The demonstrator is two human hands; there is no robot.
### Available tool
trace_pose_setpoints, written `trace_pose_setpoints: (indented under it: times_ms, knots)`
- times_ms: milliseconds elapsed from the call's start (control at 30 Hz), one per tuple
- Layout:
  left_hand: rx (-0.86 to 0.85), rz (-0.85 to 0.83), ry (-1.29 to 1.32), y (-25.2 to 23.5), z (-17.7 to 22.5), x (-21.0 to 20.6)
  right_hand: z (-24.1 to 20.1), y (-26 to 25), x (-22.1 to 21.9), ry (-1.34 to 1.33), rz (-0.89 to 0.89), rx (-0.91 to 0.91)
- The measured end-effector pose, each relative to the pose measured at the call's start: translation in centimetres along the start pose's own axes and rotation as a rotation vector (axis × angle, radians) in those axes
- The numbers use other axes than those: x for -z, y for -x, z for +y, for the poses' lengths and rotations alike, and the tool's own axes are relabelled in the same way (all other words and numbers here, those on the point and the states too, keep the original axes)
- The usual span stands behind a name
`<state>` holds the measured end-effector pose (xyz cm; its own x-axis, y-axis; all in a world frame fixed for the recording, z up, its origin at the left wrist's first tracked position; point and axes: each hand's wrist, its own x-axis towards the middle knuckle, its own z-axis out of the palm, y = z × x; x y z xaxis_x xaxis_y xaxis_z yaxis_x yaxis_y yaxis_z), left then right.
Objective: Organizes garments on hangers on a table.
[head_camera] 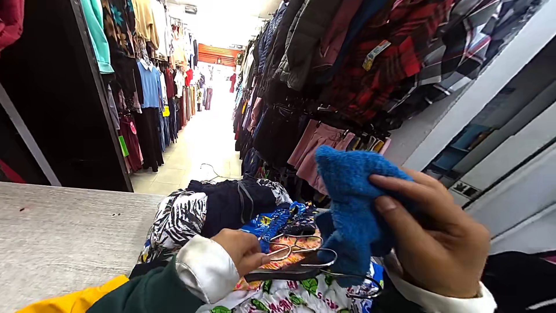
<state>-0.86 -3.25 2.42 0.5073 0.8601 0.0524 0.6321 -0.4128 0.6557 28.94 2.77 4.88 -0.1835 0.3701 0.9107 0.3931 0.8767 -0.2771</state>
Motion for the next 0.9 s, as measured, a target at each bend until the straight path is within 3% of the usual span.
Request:
trace_pose_setpoints:
  times_ms: [100,200,233,333,433,567,700,733,833,900]
  knots:
    - [-0.163,0.113,0.0,0.5,-1.2,-0.4,-0.8,-0.5,0.2,-0.054,0.039,0.014]
    - [-0.17,0.147,-0.004,0.4,-1.7,-0.1,-1.9,-0.8,-0.6,-0.09,0.007,0.034]
    - [-0.227,0.262,-0.029,0.3,-2.2,-0.5,-2.0,-0.6,-1.0,-0.092,-0.02,0.047]
    - [-0.325,0.614,-0.111,0.0,-2.7,-0.7,-2.2,0.5,-2.6,-0.066,-0.195,0.157]
    - [-0.307,0.746,-0.157,0.4,-3.2,0.1,-2.1,0.9,-4.2,0.055,-0.446,0.186]
    - [-0.305,0.747,-0.136,0.5,-3.2,0.0,-0.1,0.5,-3.5,0.309,-0.354,0.078]
    - [-0.342,0.736,-0.131,0.4,-2.9,-0.6,-1.9,0.6,-3.7,-0.179,-0.724,0.206]
    - [-0.35,0.74,-0.137,0.4,-2.9,-0.7,-1.9,0.6,-3.8,-0.2,-0.743,0.195]
    - [-0.34,0.707,-0.129,0.7,-2.7,-0.7,0.4,1.0,-3.6,0.11,-0.46,0.036]
    - [-0.336,0.687,-0.112,0.7,-2.5,-0.7,0.6,0.9,-3.1,0.088,-0.471,0.033]
